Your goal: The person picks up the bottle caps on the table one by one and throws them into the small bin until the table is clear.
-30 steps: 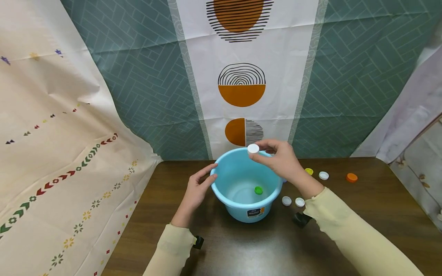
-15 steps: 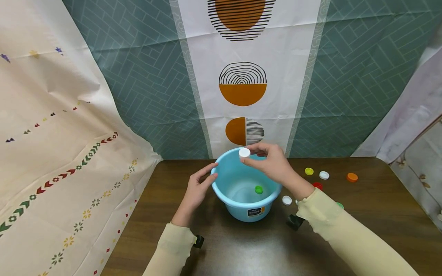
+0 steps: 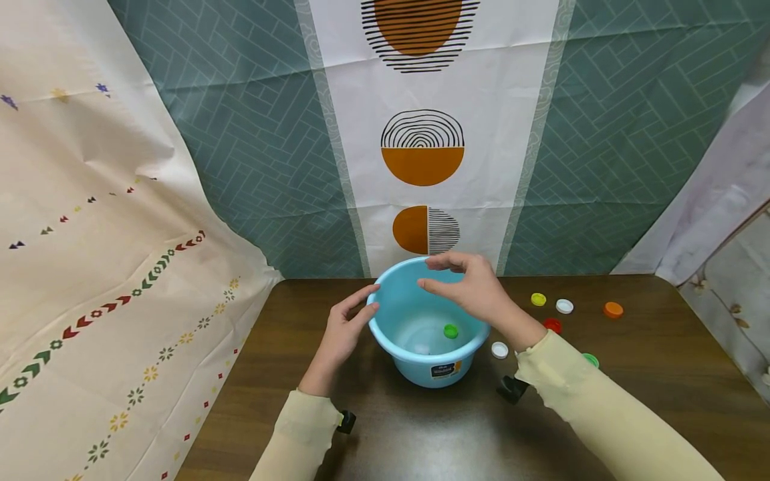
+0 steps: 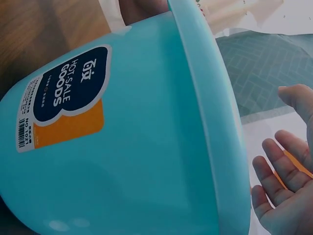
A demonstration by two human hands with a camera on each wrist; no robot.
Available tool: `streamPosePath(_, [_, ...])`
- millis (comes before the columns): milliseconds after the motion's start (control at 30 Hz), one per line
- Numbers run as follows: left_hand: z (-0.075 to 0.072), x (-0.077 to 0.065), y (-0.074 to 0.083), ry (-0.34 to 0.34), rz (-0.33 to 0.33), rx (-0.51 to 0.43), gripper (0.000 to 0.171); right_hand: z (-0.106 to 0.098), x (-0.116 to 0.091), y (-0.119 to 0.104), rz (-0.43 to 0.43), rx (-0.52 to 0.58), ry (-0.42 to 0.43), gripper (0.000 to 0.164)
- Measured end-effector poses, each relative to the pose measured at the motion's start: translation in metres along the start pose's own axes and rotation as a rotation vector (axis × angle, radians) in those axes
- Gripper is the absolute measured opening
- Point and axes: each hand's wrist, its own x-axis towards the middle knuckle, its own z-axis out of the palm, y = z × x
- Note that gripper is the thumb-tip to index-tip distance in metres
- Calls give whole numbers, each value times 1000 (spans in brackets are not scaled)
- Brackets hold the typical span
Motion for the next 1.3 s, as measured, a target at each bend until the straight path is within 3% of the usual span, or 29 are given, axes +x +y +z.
streamPosePath(233, [1, 0, 0, 9, -5, -1, 40, -8, -1, 1, 26, -2, 5, 45])
streamPosePath(500, [3, 1, -1, 12, 12, -5, 40, -38, -2, 14, 0, -22, 104, 47])
streamPosePath(700, [4, 1, -2, 14, -1, -4, 40, -76, -8, 33, 29, -48, 215, 47])
streamPosePath(900, [4, -1, -2, 25, 4, -7, 39, -122, -20, 60, 107, -143, 344, 48])
streamPosePath(1100, [5, 0, -2, 19, -1, -10, 39, -173, -37, 97, 173, -114, 501, 45])
streamPosePath(1300, [4, 1, -3, 20, -9, -2, 39, -208, -57, 139, 284, -145, 573, 47])
